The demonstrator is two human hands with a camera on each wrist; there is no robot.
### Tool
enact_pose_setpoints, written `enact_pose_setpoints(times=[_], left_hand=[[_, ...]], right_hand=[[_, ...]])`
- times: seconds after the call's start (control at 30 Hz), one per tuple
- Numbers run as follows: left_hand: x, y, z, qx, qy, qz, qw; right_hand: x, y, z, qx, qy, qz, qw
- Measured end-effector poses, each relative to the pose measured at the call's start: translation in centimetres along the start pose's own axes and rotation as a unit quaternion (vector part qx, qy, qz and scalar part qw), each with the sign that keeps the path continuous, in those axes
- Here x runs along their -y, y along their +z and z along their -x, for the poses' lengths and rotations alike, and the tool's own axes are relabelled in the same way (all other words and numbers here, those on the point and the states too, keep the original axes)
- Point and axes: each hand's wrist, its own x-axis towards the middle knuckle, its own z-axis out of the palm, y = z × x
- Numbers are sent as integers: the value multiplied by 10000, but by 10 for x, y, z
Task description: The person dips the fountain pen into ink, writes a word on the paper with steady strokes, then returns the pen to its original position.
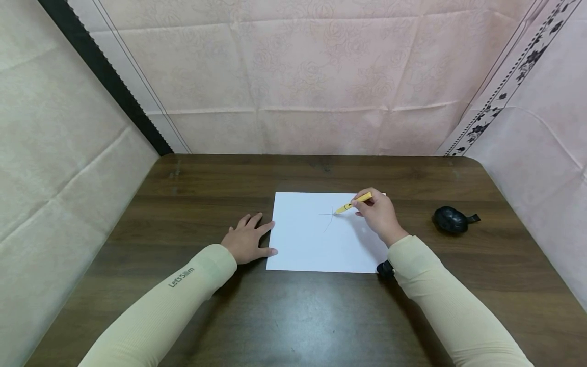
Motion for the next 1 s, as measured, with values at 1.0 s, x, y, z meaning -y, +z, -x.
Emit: enact_pose_setpoints(times=[1.0], left_hand=[[-1, -1, 2, -12, 29, 37, 10000]], right_hand=[[1, -4, 0, 152, 11, 32, 9999]])
